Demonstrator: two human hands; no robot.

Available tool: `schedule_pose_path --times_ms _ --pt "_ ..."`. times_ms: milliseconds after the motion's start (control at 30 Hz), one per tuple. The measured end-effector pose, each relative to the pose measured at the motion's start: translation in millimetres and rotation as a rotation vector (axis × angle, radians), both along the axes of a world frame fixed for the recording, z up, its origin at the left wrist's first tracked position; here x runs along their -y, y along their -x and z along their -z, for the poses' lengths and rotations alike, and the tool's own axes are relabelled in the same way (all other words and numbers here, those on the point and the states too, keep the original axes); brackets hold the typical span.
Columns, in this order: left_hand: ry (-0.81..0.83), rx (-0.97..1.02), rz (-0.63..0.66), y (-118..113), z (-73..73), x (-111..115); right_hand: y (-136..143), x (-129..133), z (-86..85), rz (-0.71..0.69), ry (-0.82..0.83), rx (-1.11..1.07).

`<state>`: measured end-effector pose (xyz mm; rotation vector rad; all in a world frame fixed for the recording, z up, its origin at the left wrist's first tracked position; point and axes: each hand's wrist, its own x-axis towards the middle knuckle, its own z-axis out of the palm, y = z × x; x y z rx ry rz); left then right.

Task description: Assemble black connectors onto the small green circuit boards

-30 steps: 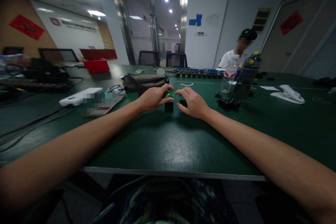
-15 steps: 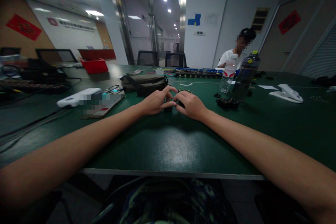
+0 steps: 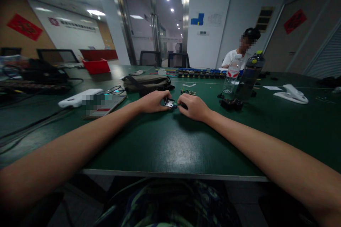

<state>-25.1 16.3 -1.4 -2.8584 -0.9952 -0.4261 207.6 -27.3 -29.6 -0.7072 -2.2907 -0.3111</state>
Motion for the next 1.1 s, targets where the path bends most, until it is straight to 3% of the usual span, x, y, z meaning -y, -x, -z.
schedule_pose_path --times_ms 400,600,1100 --pt "-0.049 0.008 -0.007 0.0 -3.8 3.8 -1.2 -3.7 4.7 -0.053 0.062 0.089" --pt "-0.152 0.023 0.007 0.0 -5.3 5.7 0.5 -0.1 2.4 -0.090 0.103 0.096" --pt "-0.144 -0.054 -0.038 -2.2 -6.7 6.1 2.2 1.0 1.4 -0.161 0.157 0.079"
